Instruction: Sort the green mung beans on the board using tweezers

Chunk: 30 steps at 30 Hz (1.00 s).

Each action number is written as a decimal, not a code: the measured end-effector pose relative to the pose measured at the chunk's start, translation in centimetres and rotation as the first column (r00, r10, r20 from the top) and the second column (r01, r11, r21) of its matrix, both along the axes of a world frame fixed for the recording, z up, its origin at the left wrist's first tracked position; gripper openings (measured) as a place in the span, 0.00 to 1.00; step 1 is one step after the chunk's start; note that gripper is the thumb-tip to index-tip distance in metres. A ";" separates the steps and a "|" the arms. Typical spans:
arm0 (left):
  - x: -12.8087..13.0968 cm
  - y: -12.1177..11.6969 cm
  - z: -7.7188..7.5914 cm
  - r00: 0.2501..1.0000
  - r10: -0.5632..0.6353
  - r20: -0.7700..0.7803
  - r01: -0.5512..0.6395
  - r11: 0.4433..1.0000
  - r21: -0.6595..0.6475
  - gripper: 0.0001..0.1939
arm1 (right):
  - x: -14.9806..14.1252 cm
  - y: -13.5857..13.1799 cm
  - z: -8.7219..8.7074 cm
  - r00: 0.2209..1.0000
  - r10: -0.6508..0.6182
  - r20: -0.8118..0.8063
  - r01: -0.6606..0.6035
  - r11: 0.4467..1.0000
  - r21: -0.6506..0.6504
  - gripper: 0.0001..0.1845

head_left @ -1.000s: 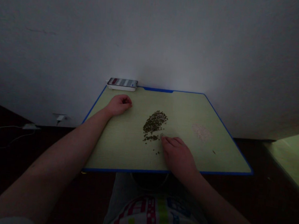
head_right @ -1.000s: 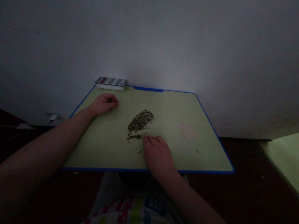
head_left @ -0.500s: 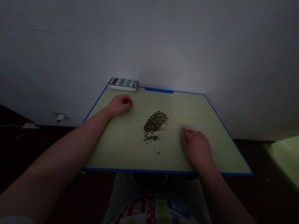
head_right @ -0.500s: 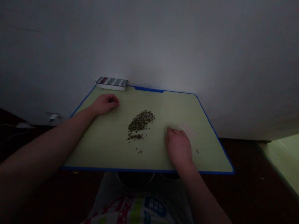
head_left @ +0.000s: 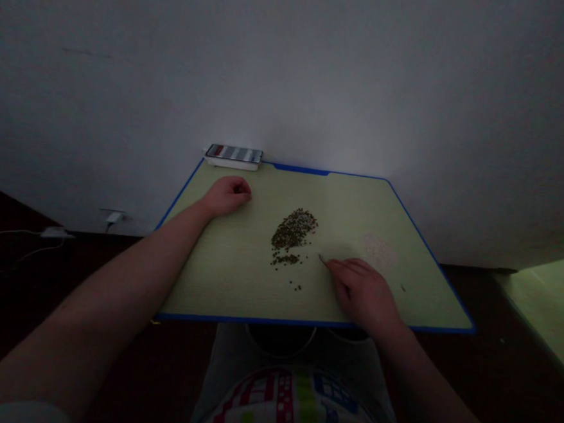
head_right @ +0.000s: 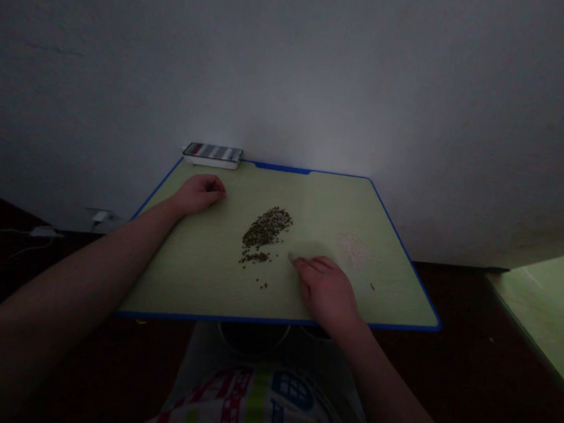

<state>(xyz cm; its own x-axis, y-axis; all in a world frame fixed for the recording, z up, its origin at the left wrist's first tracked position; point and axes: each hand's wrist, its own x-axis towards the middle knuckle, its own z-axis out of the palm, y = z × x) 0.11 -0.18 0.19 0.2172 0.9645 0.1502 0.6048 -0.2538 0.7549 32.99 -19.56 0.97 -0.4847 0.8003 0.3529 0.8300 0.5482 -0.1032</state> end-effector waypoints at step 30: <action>0.1 -0.1 0.1 1.000 -0.003 -0.005 0.003 1.000 0.002 0.08 | -2.1 0.1 0.9 0.957 0.271 -0.099 -0.280 0.956 -0.090 0.20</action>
